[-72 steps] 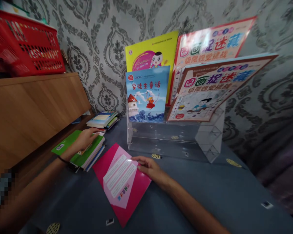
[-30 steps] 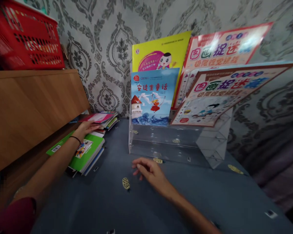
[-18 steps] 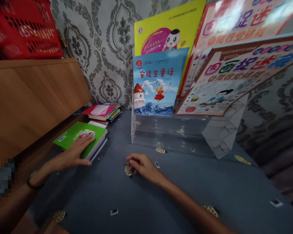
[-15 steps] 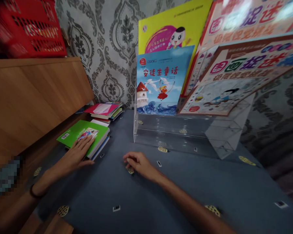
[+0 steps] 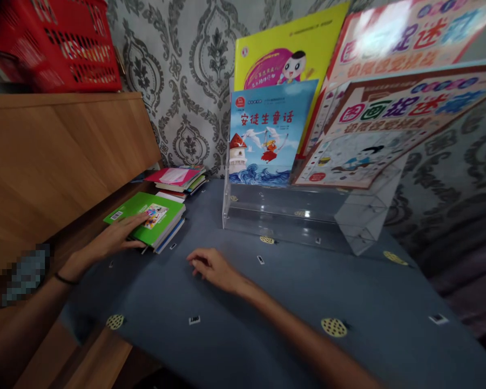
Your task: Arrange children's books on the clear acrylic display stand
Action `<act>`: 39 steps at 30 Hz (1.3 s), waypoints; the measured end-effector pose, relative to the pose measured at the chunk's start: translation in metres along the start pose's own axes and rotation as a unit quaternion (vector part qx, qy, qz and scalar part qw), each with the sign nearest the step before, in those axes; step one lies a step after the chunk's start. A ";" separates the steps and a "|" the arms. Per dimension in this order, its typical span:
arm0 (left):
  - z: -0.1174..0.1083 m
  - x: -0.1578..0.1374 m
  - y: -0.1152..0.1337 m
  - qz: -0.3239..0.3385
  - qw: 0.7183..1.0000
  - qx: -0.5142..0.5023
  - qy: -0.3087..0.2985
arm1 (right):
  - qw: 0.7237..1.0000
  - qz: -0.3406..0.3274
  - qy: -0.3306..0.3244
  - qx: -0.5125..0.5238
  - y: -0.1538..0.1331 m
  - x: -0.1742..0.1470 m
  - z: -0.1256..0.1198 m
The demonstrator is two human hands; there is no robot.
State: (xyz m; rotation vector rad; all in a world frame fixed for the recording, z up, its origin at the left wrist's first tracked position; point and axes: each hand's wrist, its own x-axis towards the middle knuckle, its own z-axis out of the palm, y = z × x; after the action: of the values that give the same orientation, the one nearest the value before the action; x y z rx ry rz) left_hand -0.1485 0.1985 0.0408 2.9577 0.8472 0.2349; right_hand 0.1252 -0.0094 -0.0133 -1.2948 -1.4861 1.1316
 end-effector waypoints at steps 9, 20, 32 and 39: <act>-0.027 0.006 -0.057 -0.215 0.968 -0.125 0.046 | 0.988 0.017 0.059 0.142 -0.004 0.082 0.036; 0.017 -0.027 -0.028 -0.260 0.960 0.019 0.105 | 0.978 0.062 0.122 0.156 -0.002 0.089 0.046; 0.038 -0.039 0.062 -0.098 0.976 0.165 0.103 | 0.982 0.085 0.165 0.027 0.000 0.050 0.034; 0.030 -0.033 0.044 -0.069 0.988 0.126 0.056 | 0.966 0.074 0.248 -0.007 -0.019 0.052 0.037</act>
State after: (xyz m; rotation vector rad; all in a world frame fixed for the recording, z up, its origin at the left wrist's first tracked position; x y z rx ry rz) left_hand -0.1480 0.1437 0.0110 3.1220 1.1724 0.3099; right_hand 0.0790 0.0379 -0.0020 -1.5805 -1.0409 0.8058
